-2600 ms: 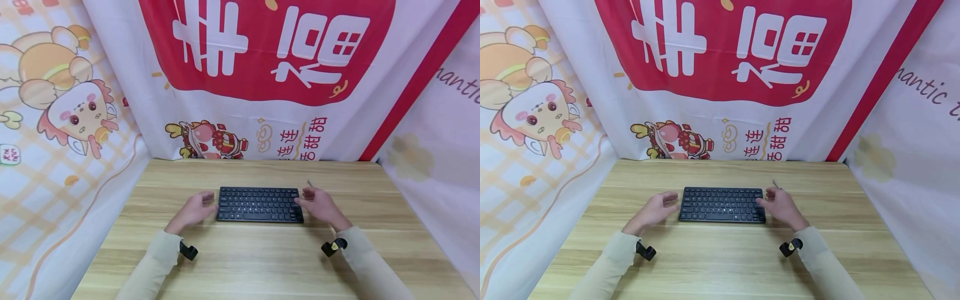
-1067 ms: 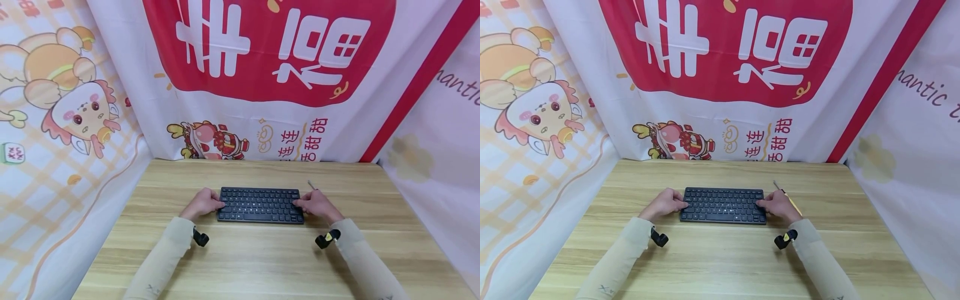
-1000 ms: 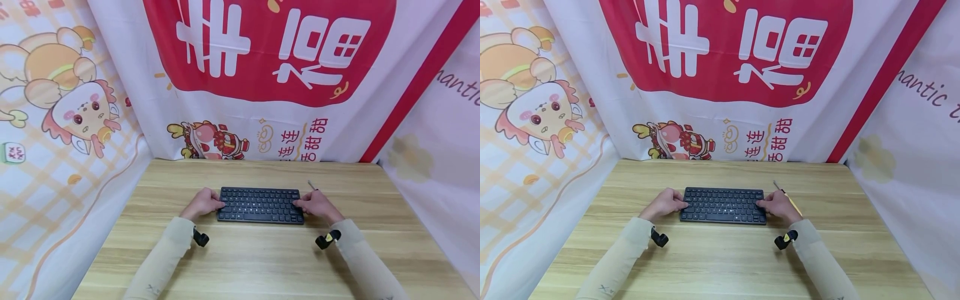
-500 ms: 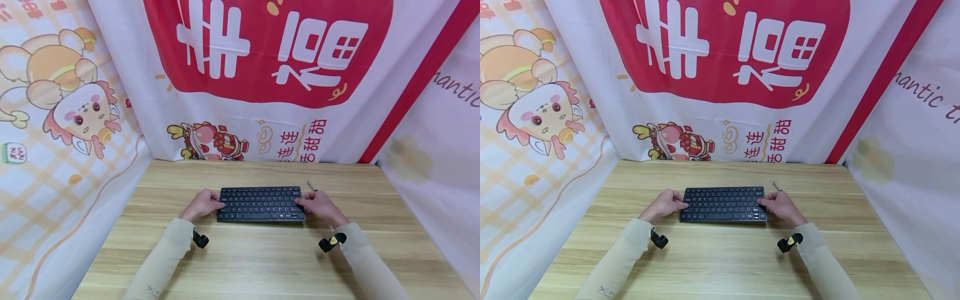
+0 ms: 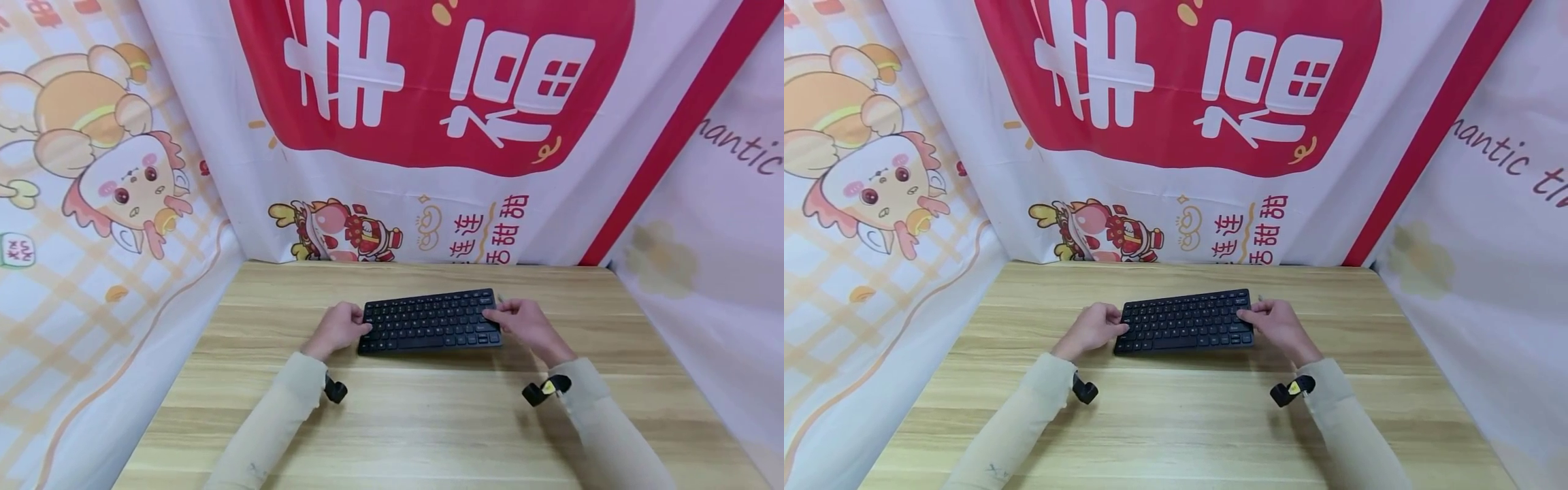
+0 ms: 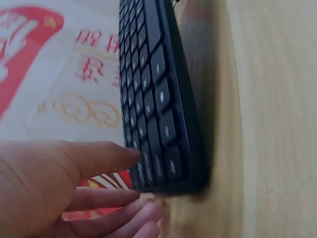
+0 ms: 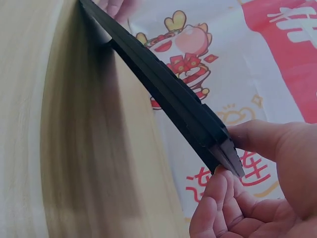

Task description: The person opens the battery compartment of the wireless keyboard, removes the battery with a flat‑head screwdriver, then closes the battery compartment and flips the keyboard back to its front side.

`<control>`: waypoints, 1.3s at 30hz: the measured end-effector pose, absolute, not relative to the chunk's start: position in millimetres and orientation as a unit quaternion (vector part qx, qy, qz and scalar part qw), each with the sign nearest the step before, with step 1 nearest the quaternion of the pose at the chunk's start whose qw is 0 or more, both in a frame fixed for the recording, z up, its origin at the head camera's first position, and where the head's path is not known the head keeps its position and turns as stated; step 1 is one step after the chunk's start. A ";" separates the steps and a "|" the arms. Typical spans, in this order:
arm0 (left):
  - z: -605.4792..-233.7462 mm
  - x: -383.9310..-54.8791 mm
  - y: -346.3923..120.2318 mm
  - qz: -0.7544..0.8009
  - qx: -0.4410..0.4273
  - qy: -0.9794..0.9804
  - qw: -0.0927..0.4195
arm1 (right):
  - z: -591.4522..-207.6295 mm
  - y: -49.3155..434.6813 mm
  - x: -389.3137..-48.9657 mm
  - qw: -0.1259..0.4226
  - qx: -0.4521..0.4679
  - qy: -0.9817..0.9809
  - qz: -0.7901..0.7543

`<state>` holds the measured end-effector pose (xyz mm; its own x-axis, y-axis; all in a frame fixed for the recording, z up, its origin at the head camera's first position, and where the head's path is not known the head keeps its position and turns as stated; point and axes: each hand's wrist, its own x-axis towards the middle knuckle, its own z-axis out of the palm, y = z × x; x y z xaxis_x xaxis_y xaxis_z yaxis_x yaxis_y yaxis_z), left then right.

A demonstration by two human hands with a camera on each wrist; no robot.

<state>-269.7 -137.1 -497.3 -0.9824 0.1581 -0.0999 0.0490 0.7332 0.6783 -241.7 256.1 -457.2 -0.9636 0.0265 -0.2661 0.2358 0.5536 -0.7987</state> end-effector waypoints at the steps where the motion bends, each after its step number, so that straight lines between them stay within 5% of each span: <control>1: -493.6 -266.8 -133.9 0.346 0.070 0.934 0.058 | -455.2 255.3 -241.6 0.112 0.077 0.876 -0.462; 10: -458.0 -229.4 -87.3 0.273 0.214 0.938 0.016 | -440.5 248.7 -236.1 0.103 0.084 0.885 -0.446; 18: -470.3 -216.7 -47.0 0.145 0.315 0.938 -0.019 | -436.8 242.7 -233.9 0.090 0.077 0.888 -0.444; 39: -498.2 -220.9 -20.2 0.065 0.349 0.927 -0.122 | -437.6 230.0 -229.5 0.082 0.047 0.882 -0.461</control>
